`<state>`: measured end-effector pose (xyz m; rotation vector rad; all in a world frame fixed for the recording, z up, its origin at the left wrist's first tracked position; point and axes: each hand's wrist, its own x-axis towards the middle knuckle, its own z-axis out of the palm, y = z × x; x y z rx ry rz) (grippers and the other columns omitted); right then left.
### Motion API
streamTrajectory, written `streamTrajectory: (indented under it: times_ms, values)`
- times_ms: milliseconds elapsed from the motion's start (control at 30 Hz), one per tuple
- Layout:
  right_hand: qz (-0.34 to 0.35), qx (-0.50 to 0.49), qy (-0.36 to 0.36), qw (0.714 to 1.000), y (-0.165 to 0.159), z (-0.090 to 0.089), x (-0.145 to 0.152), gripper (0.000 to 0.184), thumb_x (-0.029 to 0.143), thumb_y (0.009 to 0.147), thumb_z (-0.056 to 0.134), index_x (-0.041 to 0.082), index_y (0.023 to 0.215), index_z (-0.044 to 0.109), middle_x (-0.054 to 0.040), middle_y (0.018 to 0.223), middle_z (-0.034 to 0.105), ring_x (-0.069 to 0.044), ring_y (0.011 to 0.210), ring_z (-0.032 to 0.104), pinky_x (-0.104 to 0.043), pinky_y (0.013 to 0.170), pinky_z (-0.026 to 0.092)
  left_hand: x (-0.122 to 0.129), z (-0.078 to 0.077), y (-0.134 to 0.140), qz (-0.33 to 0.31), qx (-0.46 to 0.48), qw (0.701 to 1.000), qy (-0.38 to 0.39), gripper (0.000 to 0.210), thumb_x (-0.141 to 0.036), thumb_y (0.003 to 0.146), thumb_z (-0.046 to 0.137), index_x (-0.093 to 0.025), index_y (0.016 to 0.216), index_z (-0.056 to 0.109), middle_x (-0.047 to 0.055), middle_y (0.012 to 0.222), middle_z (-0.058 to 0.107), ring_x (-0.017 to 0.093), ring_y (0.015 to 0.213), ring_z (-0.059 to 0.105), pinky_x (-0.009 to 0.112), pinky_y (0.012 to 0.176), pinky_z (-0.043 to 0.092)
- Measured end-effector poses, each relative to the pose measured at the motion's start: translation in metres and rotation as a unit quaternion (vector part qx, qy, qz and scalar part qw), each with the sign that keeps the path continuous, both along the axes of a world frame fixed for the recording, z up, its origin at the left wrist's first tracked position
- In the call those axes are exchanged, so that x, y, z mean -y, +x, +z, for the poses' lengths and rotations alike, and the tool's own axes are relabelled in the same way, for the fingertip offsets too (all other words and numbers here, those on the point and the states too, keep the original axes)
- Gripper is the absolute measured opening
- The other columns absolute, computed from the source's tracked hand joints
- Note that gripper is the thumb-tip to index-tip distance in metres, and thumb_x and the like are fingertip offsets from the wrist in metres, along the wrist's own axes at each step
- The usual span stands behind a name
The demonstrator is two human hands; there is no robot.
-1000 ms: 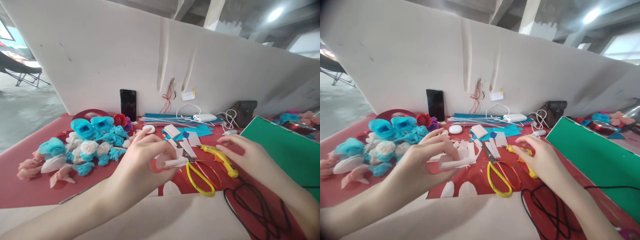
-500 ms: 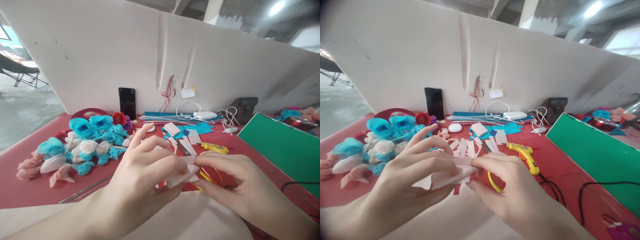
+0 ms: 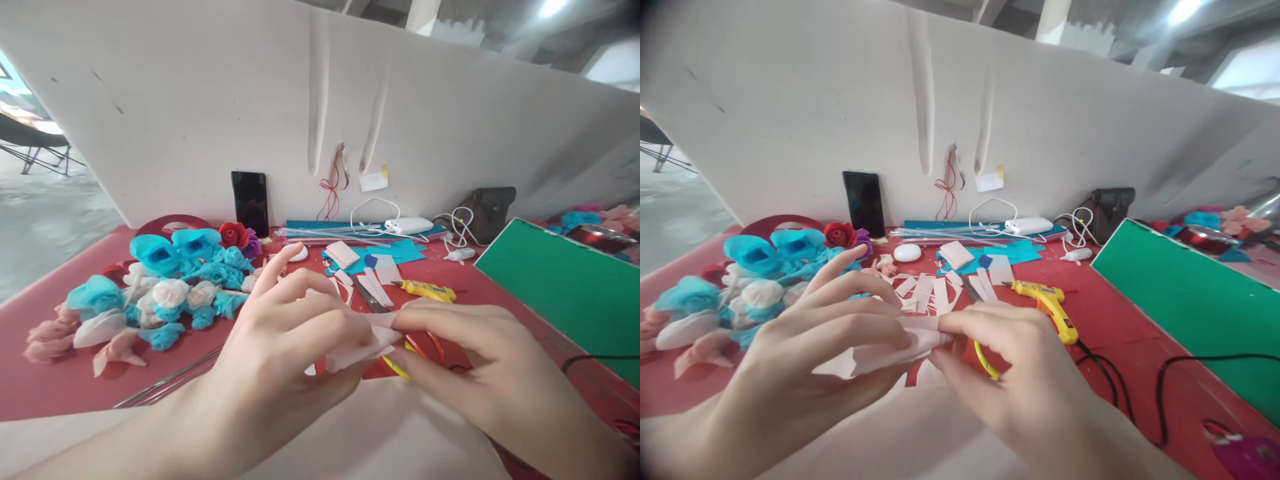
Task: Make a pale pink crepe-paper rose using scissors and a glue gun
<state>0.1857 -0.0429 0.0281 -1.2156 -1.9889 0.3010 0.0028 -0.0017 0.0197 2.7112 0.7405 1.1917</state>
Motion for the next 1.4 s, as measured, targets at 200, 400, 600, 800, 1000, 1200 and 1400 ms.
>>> streamTrajectory:
  times_ms: [200, 400, 600, 800, 1000, 1200, 1400]
  values:
    - [0.0, -0.001, 0.001, 1.0, 0.003, -0.006, 0.0, 0.009, 0.016, 0.075, 0.057, 0.022, 0.079, 0.062, 0.0046, 0.069, 0.062, -0.006, 0.058, 0.056, -0.014, 0.05, 0.043, -0.001, 0.0, 0.001, -0.007, 0.019, 1.0, -0.009, 0.017, -0.015, 0.073, 0.062, -0.029, 0.081, 0.06, -0.009, 0.067, 0.065, 0.013, 0.077, 0.055, 0.04, 0.103, 0.025]
    - [-0.018, -0.017, 0.037, 0.999, -0.001, -0.005, 0.0, 0.008, 0.014, 0.073, 0.059, 0.021, 0.074, 0.061, 0.0052, 0.065, 0.062, -0.006, 0.057, 0.058, -0.013, 0.052, 0.045, -0.003, 0.003, 0.004, -0.003, 0.015, 1.0, -0.015, 0.016, -0.014, 0.073, 0.062, -0.028, 0.081, 0.058, -0.008, 0.071, 0.067, 0.013, 0.078, 0.056, 0.039, 0.102, 0.026]
    - [-0.017, 0.006, 0.052, 0.998, -0.003, -0.006, 0.001, 0.009, 0.012, 0.073, 0.058, 0.02, 0.076, 0.06, 0.0066, 0.066, 0.063, -0.004, 0.057, 0.058, -0.009, 0.053, 0.045, -0.001, 0.001, 0.005, -0.009, 0.045, 0.997, -0.061, 0.019, -0.012, 0.072, 0.06, -0.028, 0.081, 0.053, -0.01, 0.071, 0.065, 0.011, 0.072, 0.057, 0.037, 0.099, 0.03]
    - [-0.051, 0.007, 0.091, 0.994, -0.005, -0.007, 0.003, 0.01, 0.013, 0.072, 0.058, 0.022, 0.076, 0.057, 0.01, 0.062, 0.06, -0.002, 0.047, 0.051, -0.009, 0.046, 0.041, 0.001, -0.006, 0.007, 0.017, 0.113, 0.984, -0.135, 0.037, -0.018, 0.071, 0.062, -0.028, 0.101, 0.042, -0.005, 0.092, 0.061, 0.013, 0.085, 0.059, 0.03, 0.088, 0.044]
    - [-0.063, 0.006, 0.099, 0.993, -0.008, -0.008, 0.001, 0.009, 0.014, 0.071, 0.059, 0.021, 0.069, 0.054, 0.0083, 0.061, 0.06, -0.004, 0.049, 0.052, -0.011, 0.044, 0.039, 0.001, -0.008, 0.007, -0.018, 0.141, 0.956, -0.255, 0.05, -0.011, 0.071, 0.061, -0.031, 0.112, 0.04, -0.001, 0.101, 0.058, 0.014, 0.087, 0.06, 0.018, 0.066, 0.054]
    - [-0.082, 0.008, 0.082, 0.993, -0.011, -0.011, 0.004, 0.008, 0.014, 0.07, 0.058, 0.021, 0.067, 0.055, 0.0086, 0.053, 0.052, -0.003, 0.04, 0.041, -0.012, 0.033, 0.029, 0.001, -0.014, 0.006, 0.003, 0.152, 0.931, -0.333, 0.054, -0.022, 0.073, 0.063, -0.037, 0.119, 0.038, -0.002, 0.111, 0.056, 0.018, 0.096, 0.059, 0.023, 0.071, 0.056]
    - [-0.087, 0.018, 0.086, 0.992, -0.013, -0.015, 0.007, 0.006, 0.015, 0.073, 0.056, 0.019, 0.07, 0.055, 0.0075, 0.058, 0.054, -0.001, 0.042, 0.041, -0.012, 0.033, 0.026, 0.002, -0.015, 0.011, -0.011, 0.174, 0.908, -0.381, 0.052, -0.021, 0.074, 0.064, -0.036, 0.118, 0.04, -0.004, 0.102, 0.061, 0.016, 0.102, 0.057, 0.024, 0.087, 0.051]
